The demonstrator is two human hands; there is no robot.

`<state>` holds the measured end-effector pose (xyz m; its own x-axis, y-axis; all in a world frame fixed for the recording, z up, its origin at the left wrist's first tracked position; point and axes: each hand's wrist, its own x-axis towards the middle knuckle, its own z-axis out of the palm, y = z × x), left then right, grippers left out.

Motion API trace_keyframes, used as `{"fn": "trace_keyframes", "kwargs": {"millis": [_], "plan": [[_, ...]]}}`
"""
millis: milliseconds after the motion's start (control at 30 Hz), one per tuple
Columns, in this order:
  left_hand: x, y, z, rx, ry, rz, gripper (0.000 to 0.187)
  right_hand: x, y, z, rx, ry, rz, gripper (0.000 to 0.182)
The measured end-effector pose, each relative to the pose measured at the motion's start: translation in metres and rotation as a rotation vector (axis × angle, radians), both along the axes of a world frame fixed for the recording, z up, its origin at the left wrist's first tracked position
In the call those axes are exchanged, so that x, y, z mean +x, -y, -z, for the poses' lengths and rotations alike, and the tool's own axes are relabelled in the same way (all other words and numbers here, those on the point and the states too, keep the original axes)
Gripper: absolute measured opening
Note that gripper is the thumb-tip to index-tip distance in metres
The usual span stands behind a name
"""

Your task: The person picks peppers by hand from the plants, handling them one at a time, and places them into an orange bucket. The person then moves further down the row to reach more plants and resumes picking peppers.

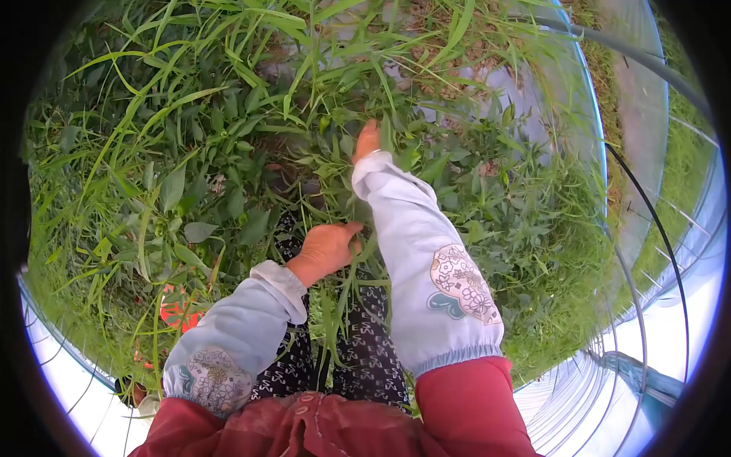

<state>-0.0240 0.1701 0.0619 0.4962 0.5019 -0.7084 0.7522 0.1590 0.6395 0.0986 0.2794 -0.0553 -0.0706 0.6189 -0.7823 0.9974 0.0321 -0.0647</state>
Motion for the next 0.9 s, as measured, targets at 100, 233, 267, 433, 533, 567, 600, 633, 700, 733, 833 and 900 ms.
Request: {"fn": "trace_keyframes", "kwargs": {"millis": [100, 233, 267, 433, 533, 567, 600, 633, 700, 733, 833, 900], "plan": [[-0.01, 0.0, -0.004, -0.104, 0.041, -0.111, 0.037, 0.005, -0.016, -0.007, -0.308, -0.048, 0.36, 0.092], [-0.034, -0.01, 0.002, -0.237, 0.183, -0.404, 0.036, 0.003, 0.002, -0.01, -0.08, -0.011, 0.272, 0.064], [-0.041, -0.02, 0.002, -0.406, 0.258, -0.579, 0.032, 0.006, -0.004, -0.034, -0.087, -0.166, 0.47, 0.048], [-0.061, -0.042, 0.011, -0.534, 0.302, -0.784, 0.018, 0.035, 0.034, 0.013, 0.258, -0.202, 0.222, 0.042], [-0.064, -0.046, 0.021, -0.551, 0.279, -0.87, 0.013, 0.042, 0.039, 0.01, 0.259, -0.566, 0.432, 0.049], [-0.065, -0.047, 0.024, -0.553, 0.279, -0.871, 0.013, 0.04, 0.033, 0.001, 0.258, -0.565, 0.432, 0.049], [-0.065, -0.049, 0.028, -0.539, 0.248, -0.86, 0.013, 0.036, 0.028, -0.007, 0.114, -0.49, 0.517, 0.053], [-0.065, -0.051, 0.032, -0.525, 0.218, -0.848, 0.013, 0.034, 0.025, -0.012, -0.03, -0.412, 0.6, 0.056], [-0.063, -0.058, 0.036, -0.546, 0.212, -0.851, 0.012, 0.041, 0.043, 0.005, 0.075, -0.557, 0.758, 0.057], [-0.062, -0.062, 0.038, -0.504, 0.193, -0.804, 0.012, 0.045, 0.054, 0.015, 0.189, -0.703, 0.909, 0.058], [-0.054, -0.076, 0.043, -0.471, 0.156, -0.72, 0.015, 0.058, 0.102, 0.062, 0.378, -0.543, 1.244, 0.055], [-0.044, -0.086, 0.042, -0.101, -0.111, -0.296, 0.018, 0.063, 0.061, -0.007, -0.009, -0.853, 1.329, 0.049]]}}
